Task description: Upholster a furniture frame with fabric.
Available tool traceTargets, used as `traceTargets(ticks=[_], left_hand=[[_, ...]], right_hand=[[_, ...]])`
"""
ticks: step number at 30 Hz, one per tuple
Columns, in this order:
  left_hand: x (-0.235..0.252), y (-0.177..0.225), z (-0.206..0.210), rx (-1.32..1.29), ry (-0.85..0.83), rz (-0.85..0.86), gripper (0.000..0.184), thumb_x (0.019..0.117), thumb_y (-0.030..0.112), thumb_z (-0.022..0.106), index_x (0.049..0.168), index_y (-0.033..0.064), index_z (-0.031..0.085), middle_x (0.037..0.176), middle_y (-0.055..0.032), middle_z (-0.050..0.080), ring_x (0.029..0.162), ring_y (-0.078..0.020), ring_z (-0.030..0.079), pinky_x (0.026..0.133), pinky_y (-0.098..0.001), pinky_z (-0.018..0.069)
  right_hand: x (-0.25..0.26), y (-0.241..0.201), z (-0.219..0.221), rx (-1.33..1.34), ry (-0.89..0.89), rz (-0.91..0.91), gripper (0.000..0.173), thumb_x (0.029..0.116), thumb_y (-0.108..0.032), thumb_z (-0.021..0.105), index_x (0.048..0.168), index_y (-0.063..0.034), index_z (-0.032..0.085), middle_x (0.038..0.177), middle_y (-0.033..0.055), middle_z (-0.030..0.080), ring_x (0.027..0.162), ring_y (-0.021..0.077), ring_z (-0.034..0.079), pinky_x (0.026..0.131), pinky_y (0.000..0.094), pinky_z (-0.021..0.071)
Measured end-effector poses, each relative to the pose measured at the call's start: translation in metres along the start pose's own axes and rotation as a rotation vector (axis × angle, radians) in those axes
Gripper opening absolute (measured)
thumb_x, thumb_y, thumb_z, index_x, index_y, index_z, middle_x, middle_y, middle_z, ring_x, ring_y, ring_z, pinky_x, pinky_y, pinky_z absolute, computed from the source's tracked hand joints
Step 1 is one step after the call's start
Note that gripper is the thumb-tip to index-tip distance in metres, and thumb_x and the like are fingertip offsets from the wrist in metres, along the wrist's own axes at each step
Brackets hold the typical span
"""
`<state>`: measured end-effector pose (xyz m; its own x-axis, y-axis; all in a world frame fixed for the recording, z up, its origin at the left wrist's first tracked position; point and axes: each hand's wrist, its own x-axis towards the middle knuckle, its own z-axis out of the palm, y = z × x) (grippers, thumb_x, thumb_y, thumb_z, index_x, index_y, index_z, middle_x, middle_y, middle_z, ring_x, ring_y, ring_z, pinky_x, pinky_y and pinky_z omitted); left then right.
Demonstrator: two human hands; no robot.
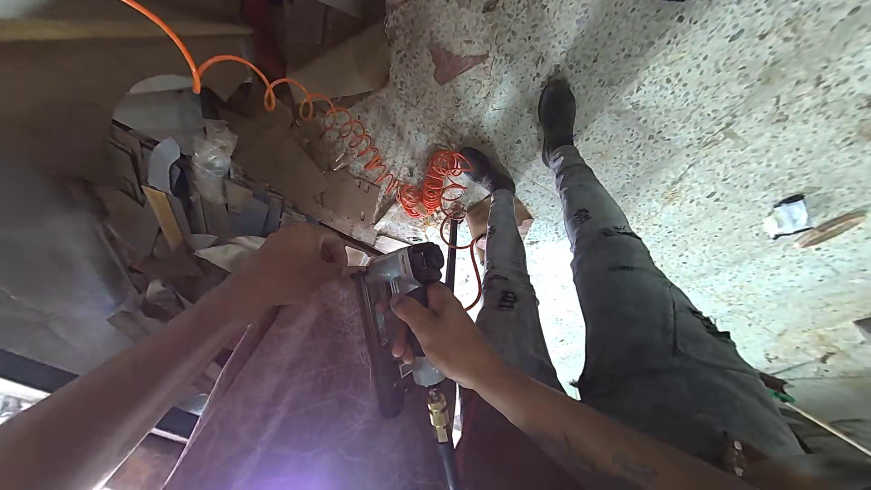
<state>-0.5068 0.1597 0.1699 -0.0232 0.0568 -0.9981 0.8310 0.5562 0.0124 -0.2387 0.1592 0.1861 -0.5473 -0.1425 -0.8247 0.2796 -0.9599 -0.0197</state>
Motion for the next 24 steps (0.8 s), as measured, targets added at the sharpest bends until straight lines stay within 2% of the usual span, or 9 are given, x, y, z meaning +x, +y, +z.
traceTargets(ticks=[9, 12, 13, 14, 16, 18, 20, 22, 24], left_hand=[[-0.01, -0.002, -0.004, -0.132, 0.02, -0.021, 0.009, 0.0962, 0.028, 0.073, 0.103, 0.0232, 0.073, 0.092, 0.0044, 0.074, 0.082, -0.0141, 0.07, 0.076, -0.0464, 0.0602], [-0.027, 0.001, -0.009, -0.139, 0.122, 0.034, 0.016, 0.0993, 0.035, 0.068, 0.113, 0.0257, 0.069, 0.096, 0.0053, 0.074, 0.081, -0.0136, 0.071, 0.073, -0.0451, 0.0624], [-0.037, 0.004, -0.01, -0.059, 0.182, 0.098, 0.021, 0.0981, 0.042, 0.068, 0.113, 0.027, 0.069, 0.102, 0.0076, 0.073, 0.087, -0.0117, 0.071, 0.076, -0.045, 0.0625], [-0.047, 0.007, -0.01, 0.074, 0.226, 0.186, 0.028, 0.0965, 0.049, 0.066, 0.114, 0.0281, 0.07, 0.115, 0.0088, 0.069, 0.101, -0.0107, 0.069, 0.084, -0.0452, 0.0624], [-0.063, 0.016, -0.005, 0.362, 0.28, 0.269, 0.027, 0.0939, 0.05, 0.065, 0.109, 0.0297, 0.074, 0.127, 0.0054, 0.065, 0.122, -0.0188, 0.061, 0.093, -0.0506, 0.0564], [-0.07, 0.02, 0.003, 0.541, 0.302, 0.254, 0.016, 0.0922, 0.043, 0.071, 0.099, 0.03, 0.075, 0.116, 0.0063, 0.065, 0.117, -0.0225, 0.058, 0.087, -0.0493, 0.053], [-0.071, 0.022, 0.008, 0.577, 0.311, 0.208, 0.01, 0.0938, 0.034, 0.07, 0.092, 0.0254, 0.075, 0.108, 0.0063, 0.068, 0.11, -0.0224, 0.062, 0.085, -0.0489, 0.0534], [-0.068, 0.031, 0.01, 0.515, 0.256, 0.125, 0.012, 0.096, 0.031, 0.068, 0.093, 0.0217, 0.075, 0.109, 0.0052, 0.07, 0.109, -0.0217, 0.064, 0.087, -0.0492, 0.055], [-0.063, 0.032, 0.008, 0.421, 0.182, 0.033, 0.018, 0.0965, 0.036, 0.065, 0.093, 0.0213, 0.074, 0.108, 0.0041, 0.069, 0.105, -0.0201, 0.066, 0.086, -0.05, 0.0572]], right_hand=[[0.002, -0.011, 0.003, -0.082, -0.003, 0.01, 0.031, 0.109, -0.03, 0.048, 0.108, -0.0038, 0.064, 0.072, 0.0151, 0.066, 0.053, 0.0224, 0.064, 0.052, 0.0333, 0.0567], [0.002, -0.012, -0.002, -0.039, -0.018, 0.031, 0.03, 0.1081, -0.033, 0.051, 0.116, -0.006, 0.061, 0.075, 0.0161, 0.067, 0.055, 0.0234, 0.065, 0.054, 0.0344, 0.0579], [0.002, -0.011, -0.003, -0.014, -0.022, 0.033, 0.031, 0.1082, -0.034, 0.051, 0.119, -0.0063, 0.061, 0.076, 0.0166, 0.067, 0.056, 0.0237, 0.065, 0.055, 0.0345, 0.0581], [0.001, -0.01, -0.003, 0.008, -0.024, 0.03, 0.032, 0.1081, -0.034, 0.052, 0.119, -0.006, 0.061, 0.075, 0.017, 0.067, 0.055, 0.0241, 0.065, 0.055, 0.0347, 0.0583], [0.0, -0.009, -0.006, 0.021, -0.035, 0.031, 0.031, 0.1079, -0.035, 0.052, 0.12, -0.0066, 0.06, 0.075, 0.0167, 0.067, 0.056, 0.0242, 0.066, 0.056, 0.0351, 0.0587], [-0.003, -0.011, -0.008, 0.014, -0.033, 0.022, 0.031, 0.1075, -0.034, 0.053, 0.12, -0.007, 0.06, 0.076, 0.0161, 0.068, 0.057, 0.0239, 0.066, 0.056, 0.0349, 0.0592], [-0.006, -0.014, -0.011, 0.016, -0.021, 0.011, 0.031, 0.1072, -0.035, 0.054, 0.12, -0.0072, 0.061, 0.074, 0.0159, 0.067, 0.056, 0.024, 0.066, 0.056, 0.0351, 0.0591], [-0.008, -0.018, -0.015, 0.022, -0.012, 0.005, 0.03, 0.107, -0.035, 0.054, 0.119, -0.0079, 0.061, 0.073, 0.0155, 0.067, 0.055, 0.0235, 0.066, 0.056, 0.0345, 0.0587], [-0.009, -0.02, -0.019, 0.024, -0.016, 0.0, 0.03, 0.107, -0.034, 0.054, 0.12, -0.0085, 0.06, 0.073, 0.0151, 0.066, 0.056, 0.0233, 0.066, 0.056, 0.0343, 0.0588]])
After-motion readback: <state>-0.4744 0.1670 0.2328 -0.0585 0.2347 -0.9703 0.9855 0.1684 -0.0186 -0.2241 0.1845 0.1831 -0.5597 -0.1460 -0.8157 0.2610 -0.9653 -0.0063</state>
